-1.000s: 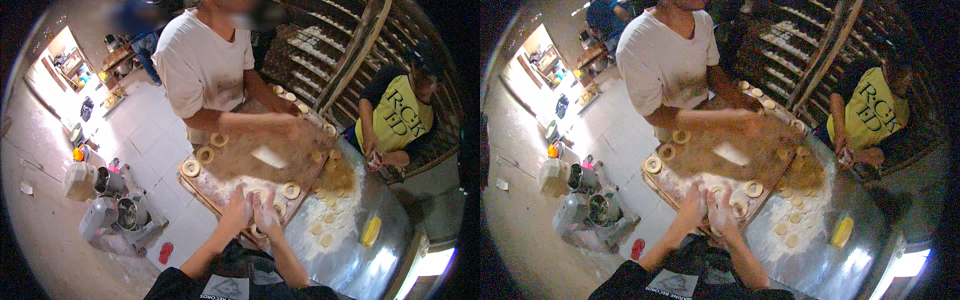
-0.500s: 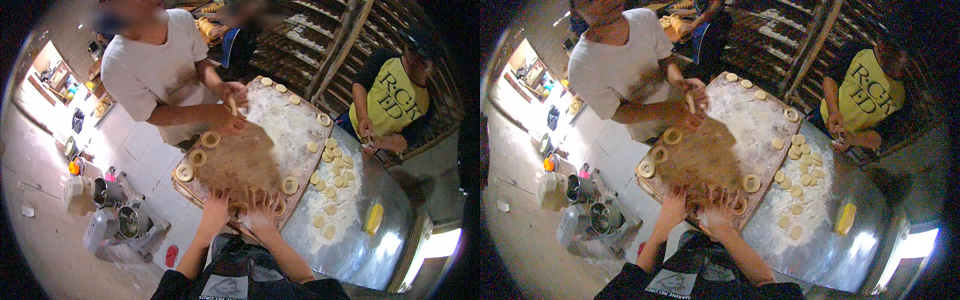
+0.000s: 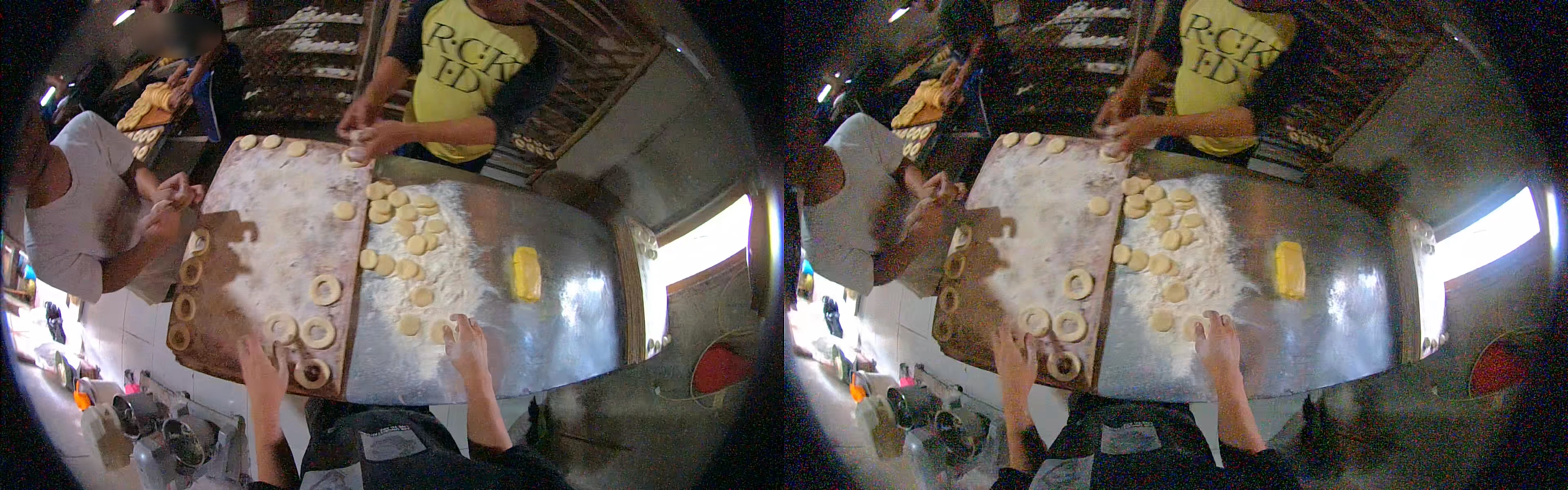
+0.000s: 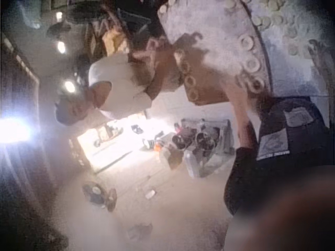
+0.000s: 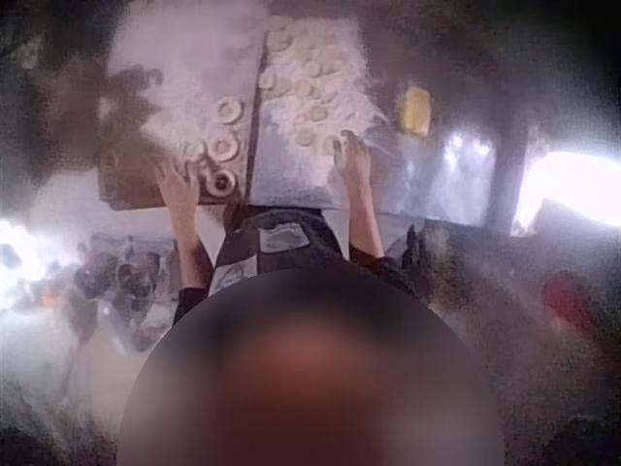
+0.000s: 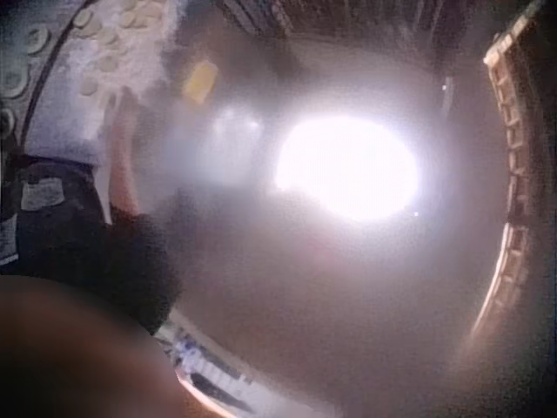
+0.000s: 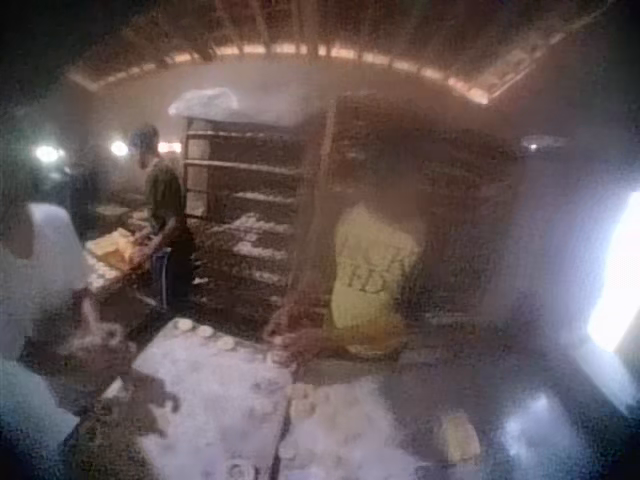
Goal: The person shapes small dough pieces into rings by hand and places them on a wooden board. Coworkers nearby also shape dough and arrange trays of finished pieces on racks.
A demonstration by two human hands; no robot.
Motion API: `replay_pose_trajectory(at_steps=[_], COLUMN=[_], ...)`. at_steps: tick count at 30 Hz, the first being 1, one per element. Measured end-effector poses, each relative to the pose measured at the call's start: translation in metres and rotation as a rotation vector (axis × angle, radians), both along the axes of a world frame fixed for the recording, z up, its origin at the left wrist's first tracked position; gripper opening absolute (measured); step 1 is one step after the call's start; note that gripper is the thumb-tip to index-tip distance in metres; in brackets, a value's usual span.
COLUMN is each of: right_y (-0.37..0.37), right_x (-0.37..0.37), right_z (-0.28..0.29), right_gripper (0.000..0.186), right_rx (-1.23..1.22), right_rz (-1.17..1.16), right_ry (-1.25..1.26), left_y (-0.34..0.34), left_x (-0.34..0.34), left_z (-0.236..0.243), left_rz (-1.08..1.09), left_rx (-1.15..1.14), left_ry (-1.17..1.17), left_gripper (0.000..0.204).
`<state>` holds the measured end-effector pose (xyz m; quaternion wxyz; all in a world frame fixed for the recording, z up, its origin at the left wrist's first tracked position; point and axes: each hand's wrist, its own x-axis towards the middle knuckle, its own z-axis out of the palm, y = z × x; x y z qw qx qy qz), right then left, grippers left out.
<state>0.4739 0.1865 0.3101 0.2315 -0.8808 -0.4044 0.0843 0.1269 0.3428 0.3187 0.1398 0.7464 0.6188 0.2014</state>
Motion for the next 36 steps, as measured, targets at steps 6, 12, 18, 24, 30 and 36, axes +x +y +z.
replay_pose_trajectory(at_steps=[6,12,18,24,30,36], right_y=[-0.001,-0.026,-0.05,-0.029,-0.036,-0.021], right_x=[0.028,0.039,0.044,0.03,0.033,0.005], right_z=[-0.016,0.021,0.034,0.015,0.018,0.036], right_gripper=[0.035,0.038,0.043,0.051,0.06,0.05], right_rx=[-0.15,0.07,0.285,0.525,0.477,0.525], right_rz=[0.397,0.197,0.224,0.175,0.398,0.351], right_ry=[0.022,0.708,1.018,0.214,1.528,1.723], left_y=[-0.054,-0.099,-0.119,-0.141,-0.145,-0.142], left_x=[0.147,0.214,0.223,0.239,0.236,0.202], left_z=[0.001,0.017,0.05,0.051,0.035,0.024], left_rz=[-0.41,-0.474,-0.494,-0.534,-0.464,-0.411], left_rx=[-0.333,-0.589,-0.661,-0.32,0.014,-0.583], left_ry=[-0.449,-0.585,-0.646,-0.542,-0.697,-1.562], left_gripper=[0.029,0.03,0.031,0.033,0.042,0.021])
